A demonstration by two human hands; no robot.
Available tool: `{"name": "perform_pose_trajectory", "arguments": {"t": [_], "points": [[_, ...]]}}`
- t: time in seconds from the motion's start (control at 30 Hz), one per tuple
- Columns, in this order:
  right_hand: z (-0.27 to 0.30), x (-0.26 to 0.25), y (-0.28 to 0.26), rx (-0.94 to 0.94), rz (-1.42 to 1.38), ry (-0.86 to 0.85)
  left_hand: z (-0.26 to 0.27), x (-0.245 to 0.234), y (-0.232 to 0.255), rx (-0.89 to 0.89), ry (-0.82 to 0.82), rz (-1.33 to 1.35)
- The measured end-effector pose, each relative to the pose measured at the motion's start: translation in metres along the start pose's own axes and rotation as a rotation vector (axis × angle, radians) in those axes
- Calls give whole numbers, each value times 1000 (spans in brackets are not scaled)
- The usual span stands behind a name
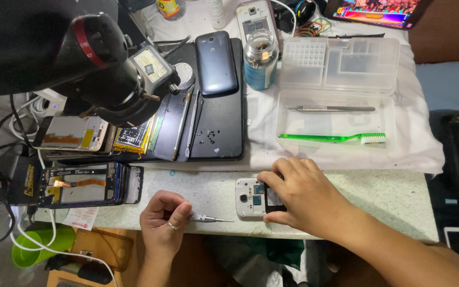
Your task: The person uses a metal spudger to pry and separate internal components of a white smartphone. They repeatedly lift and reposition a black internal cover and ribbon cables while holding the phone steady with the other hand.
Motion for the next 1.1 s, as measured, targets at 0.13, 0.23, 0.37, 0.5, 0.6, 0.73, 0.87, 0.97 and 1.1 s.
{"name": "perform_pose_trajectory", "arguments": {"t": [0.13, 0.23, 0.37, 0.5, 0.6, 0.73, 0.87, 0.97, 1.1], "points": [[1, 4, 8, -59, 47, 65, 0, 2, -2, -23, 33, -16], [5, 1, 14, -79, 7, 186, -3, 11, 10, -35, 37, -140], [6, -13, 25, -19, -36, 234, -11, 28, 58, 229, -41, -416], [3, -15, 26, 187, 2, 79, -16, 49, 103, 479, -55, -742], [0, -13, 15, 24, 10, 97, -21, 61, 127, 730, -177, -887], [-4, -2, 5, -103, 25, 112, -26, 70, 135, 707, -307, -927], [-6, 3, 3, -49, 15, 55, -29, 75, 138, 716, -378, -968], [-8, 3, 4, -47, 28, 53, -31, 75, 139, 730, -402, -991], [-8, 2, 4, -55, 21, 61, -33, 77, 141, 715, -441, -1023]]}}
Point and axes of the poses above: each hand's wrist, its own z-axis away from the middle knuckle, its own x-axis out of the palm, y = z × x, the point moved 2 cm from there along -z, towards the middle knuckle, and after that the axes turned 6 degrees about -z, right-handed, at the moved point
